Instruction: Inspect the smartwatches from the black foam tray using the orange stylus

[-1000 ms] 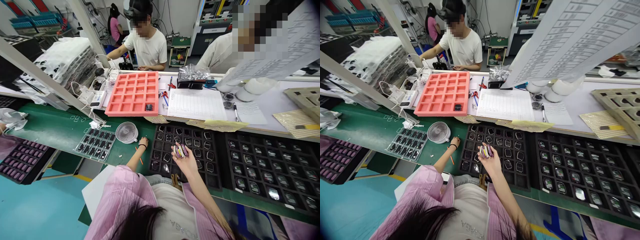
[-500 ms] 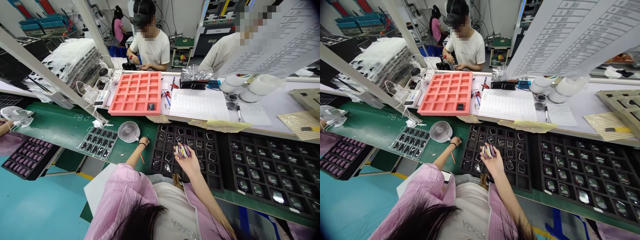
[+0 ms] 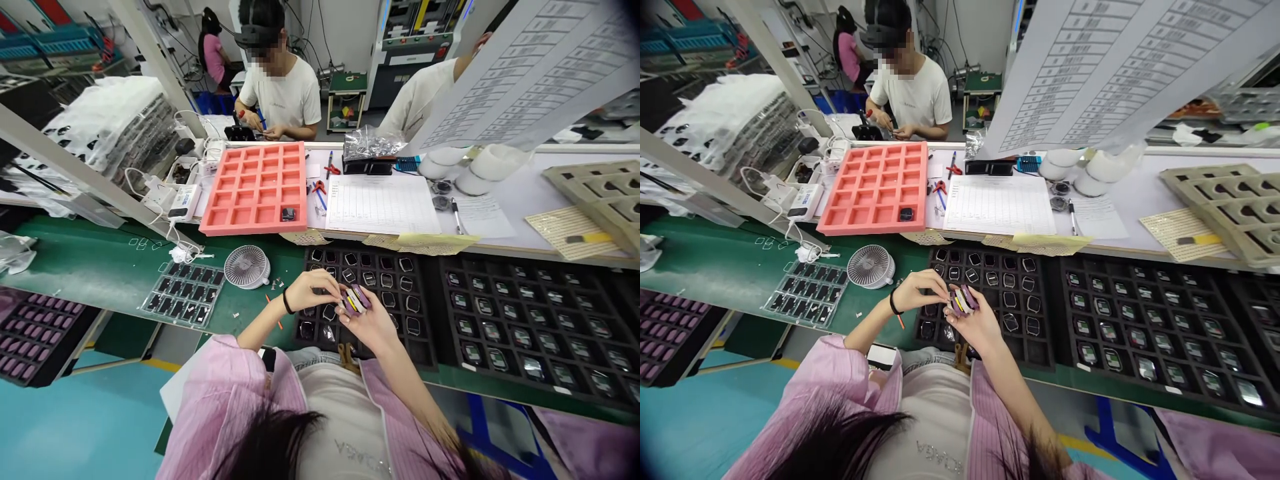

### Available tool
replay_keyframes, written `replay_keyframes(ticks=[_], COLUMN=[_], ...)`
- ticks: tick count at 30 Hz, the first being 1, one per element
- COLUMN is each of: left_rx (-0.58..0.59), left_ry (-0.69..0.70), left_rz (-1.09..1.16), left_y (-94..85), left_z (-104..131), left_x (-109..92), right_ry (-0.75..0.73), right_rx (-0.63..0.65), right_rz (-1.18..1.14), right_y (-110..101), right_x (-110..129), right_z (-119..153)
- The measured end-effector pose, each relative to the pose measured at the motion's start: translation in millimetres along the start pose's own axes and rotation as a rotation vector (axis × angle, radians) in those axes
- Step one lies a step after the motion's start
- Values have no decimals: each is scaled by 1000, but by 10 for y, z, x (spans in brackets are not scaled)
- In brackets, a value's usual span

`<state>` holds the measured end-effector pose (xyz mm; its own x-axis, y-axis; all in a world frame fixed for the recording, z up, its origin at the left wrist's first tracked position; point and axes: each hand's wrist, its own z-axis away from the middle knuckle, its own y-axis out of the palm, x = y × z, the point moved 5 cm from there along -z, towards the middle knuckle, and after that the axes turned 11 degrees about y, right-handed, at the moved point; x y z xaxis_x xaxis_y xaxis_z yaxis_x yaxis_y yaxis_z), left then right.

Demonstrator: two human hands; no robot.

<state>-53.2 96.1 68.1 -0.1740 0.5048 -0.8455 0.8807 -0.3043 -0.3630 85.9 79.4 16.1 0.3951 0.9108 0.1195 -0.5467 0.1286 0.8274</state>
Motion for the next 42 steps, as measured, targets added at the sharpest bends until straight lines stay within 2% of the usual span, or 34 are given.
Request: replay_keyframes(ticks=[3, 8, 14, 18, 22, 25, 30, 33, 35, 37, 39, 42], left_rx=[26, 100, 201, 160, 122, 180, 298, 333, 302, 141, -7, -210], left_ry=[17, -67, -78, -82, -209, -259, -229, -224, -346, -637, -791, -972], left_rz=[-17, -68, 79, 175, 231, 267, 245, 196, 158, 10, -143, -382], left_y=[16, 1, -4, 11, 20, 27, 91, 200, 239, 147, 8, -196], left_z=[-36, -41, -77, -75, -55, -59, -27, 140, 351, 656, 955, 1341], left_x=[-51, 12, -74, -115, -52, -25, 23, 214, 488, 866, 1158, 1462], right_ry=[-25, -18, 23, 49, 80, 81, 80, 104, 155, 196, 199, 164], right_rx=[13, 11, 22, 100, 166, 194, 175, 114, 82, 60, 50, 43], right_rz=[26, 74, 72, 141, 281, 349, 370, 369, 358, 337, 310, 296], right_y=[53, 83, 85, 104, 133, 165, 117, -46, -176, -286, -355, -390], right_x=[-8, -49, -63, -62, -96, -122, -218, -327, -411, -460, -448, -353], right_z=[16, 16, 38, 81, 121, 148, 148, 75, 12, -38, -59, -52])
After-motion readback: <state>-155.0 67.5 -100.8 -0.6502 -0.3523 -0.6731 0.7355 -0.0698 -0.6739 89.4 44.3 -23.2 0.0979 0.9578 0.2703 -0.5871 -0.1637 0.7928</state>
